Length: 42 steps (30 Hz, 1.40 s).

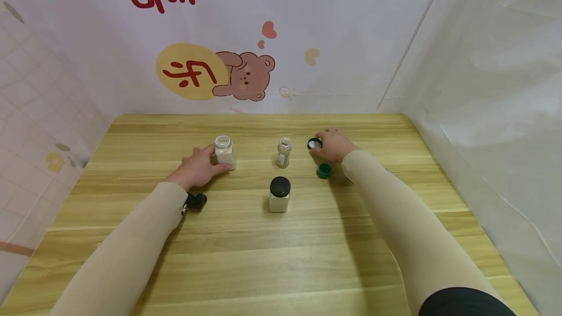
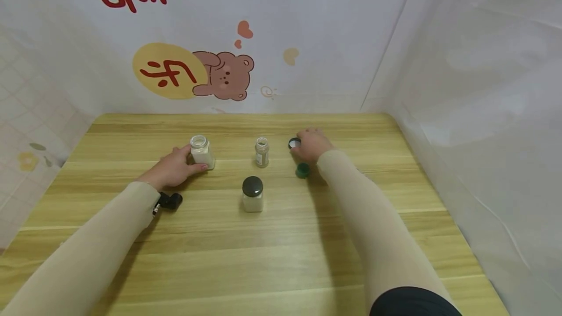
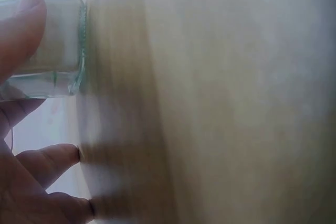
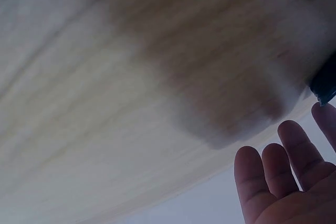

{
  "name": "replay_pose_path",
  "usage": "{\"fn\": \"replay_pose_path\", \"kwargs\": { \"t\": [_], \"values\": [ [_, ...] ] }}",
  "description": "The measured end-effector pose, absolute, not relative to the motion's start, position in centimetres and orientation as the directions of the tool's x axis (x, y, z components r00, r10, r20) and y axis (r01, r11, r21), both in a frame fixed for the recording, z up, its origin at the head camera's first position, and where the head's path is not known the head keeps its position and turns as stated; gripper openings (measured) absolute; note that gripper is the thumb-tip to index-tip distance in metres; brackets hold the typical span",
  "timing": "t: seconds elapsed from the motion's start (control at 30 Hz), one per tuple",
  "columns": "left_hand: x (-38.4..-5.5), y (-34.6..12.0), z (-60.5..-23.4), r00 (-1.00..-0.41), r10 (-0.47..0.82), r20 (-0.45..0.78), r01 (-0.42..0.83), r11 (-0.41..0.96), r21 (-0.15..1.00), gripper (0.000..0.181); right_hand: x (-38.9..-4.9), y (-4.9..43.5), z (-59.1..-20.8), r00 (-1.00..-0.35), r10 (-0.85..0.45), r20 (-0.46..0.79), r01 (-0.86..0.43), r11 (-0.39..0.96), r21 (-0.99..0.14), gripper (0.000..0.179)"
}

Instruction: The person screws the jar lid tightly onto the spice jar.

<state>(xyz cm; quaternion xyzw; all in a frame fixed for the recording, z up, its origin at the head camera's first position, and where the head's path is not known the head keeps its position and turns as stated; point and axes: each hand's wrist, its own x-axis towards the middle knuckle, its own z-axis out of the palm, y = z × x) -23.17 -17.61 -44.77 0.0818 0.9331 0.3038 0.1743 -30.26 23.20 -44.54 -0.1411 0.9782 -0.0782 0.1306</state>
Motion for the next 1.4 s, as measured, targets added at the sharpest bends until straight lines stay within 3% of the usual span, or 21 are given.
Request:
{"fn": "replay_pose_path", "kwargs": {
  "t": [0.43,0.83,1.17,1.4],
  "values": [
    [-23.4,-17.7,-44.9,-0.921,0.245,-0.304,0.031,0.823,0.568,0.087,-30.5,22.9,-44.9,-0.925,-0.296,-0.238,-0.252,0.947,-0.199,0.062],
    [-23.3,-17.5,-44.7,-0.919,0.241,-0.311,0.028,0.829,0.559,0.084,-30.4,22.8,-44.6,-0.926,-0.307,-0.221,-0.268,0.945,-0.188,0.058],
    [-23.3,-17.5,-44.6,-0.919,0.238,-0.316,0.031,0.839,0.543,0.086,-30.0,22.5,-43.8,-0.929,-0.312,-0.199,-0.268,0.938,-0.22,0.044],
    [-23.2,-17.6,-44.6,-0.917,0.239,-0.319,0.033,0.843,0.536,0.088,-29.7,22.2,-43.0,-0.929,-0.34,-0.148,-0.299,0.923,-0.241,0.048]
  ]
}}
